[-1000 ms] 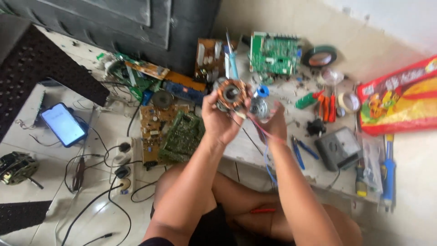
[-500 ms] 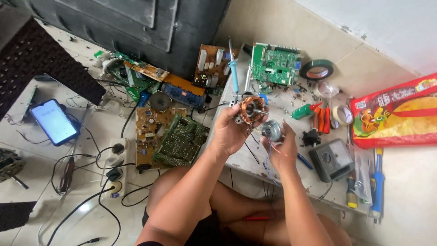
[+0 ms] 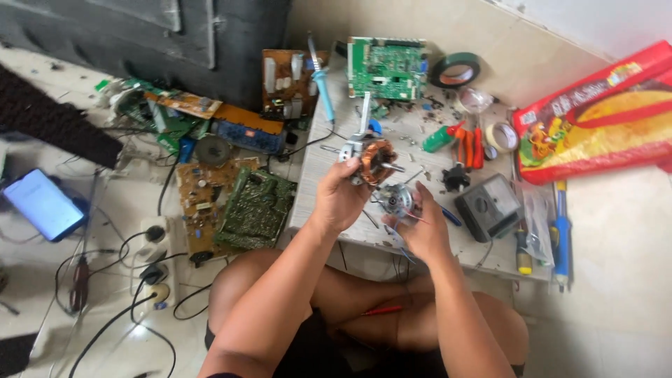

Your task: Applying adhesive to the internal parts of a small electric motor and assembling the motor housing.

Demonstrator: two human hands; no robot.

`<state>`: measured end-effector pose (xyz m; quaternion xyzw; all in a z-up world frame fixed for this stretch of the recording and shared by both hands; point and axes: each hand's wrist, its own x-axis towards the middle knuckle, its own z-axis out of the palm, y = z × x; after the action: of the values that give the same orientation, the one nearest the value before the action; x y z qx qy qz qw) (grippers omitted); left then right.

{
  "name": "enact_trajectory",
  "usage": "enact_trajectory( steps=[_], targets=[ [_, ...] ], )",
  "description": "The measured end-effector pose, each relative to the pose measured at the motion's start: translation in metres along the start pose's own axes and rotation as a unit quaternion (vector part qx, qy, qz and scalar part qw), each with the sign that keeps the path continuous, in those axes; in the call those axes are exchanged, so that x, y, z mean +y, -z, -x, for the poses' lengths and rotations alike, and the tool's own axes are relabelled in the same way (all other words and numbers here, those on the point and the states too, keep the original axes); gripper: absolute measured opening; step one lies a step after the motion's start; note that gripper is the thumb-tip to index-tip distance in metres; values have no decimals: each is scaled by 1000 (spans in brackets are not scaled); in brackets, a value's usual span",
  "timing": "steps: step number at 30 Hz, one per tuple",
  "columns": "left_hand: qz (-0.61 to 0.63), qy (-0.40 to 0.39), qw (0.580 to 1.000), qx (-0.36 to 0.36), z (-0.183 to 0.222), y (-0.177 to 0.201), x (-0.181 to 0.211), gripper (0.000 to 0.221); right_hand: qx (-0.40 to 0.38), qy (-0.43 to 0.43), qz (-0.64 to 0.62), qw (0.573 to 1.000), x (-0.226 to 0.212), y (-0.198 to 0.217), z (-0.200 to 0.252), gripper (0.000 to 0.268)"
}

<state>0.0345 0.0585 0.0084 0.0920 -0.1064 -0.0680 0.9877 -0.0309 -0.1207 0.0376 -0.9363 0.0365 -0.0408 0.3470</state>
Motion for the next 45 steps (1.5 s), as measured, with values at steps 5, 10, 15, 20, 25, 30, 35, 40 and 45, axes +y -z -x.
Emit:
enact_trajectory(
  steps=[5, 10, 15, 20, 25, 30, 35, 40, 45],
  targets=[
    [-11, 10, 1000, 10, 5, -28, 17, 56, 27, 33, 1, 999, 73, 30, -51, 66],
    [-32, 1, 999, -1, 10, -27, 22, 56, 112, -21, 11, 993, 81, 45, -91, 24],
    [-26, 16, 999, 14, 8, -26, 22, 60, 156, -82, -94, 980, 138, 25, -174, 75],
    [-15, 26, 999, 28, 0, -37, 18, 61, 142, -31, 45, 988, 109, 23, -199, 52],
    [-6, 53, 998, 18, 2, -38, 10, 66, 183, 15, 52, 982, 85, 37, -172, 47],
    [-39, 133, 990, 32, 17, -67, 9, 59, 121, 263, -91, 953, 27, 98, -89, 48],
    [-88, 219, 972, -6, 34, -84, 13, 57, 87, 336, 81, 934, -38, 151, -12, 46],
    [-166, 313, 934, 40, 44, -104, 15, 71, 96, 360, 261, 891, -40, 175, 33, 57],
    [-184, 341, 921, 32, 52, -110, 13, 66, 46, 413, 262, 871, -60, 180, 54, 37]
  ],
)
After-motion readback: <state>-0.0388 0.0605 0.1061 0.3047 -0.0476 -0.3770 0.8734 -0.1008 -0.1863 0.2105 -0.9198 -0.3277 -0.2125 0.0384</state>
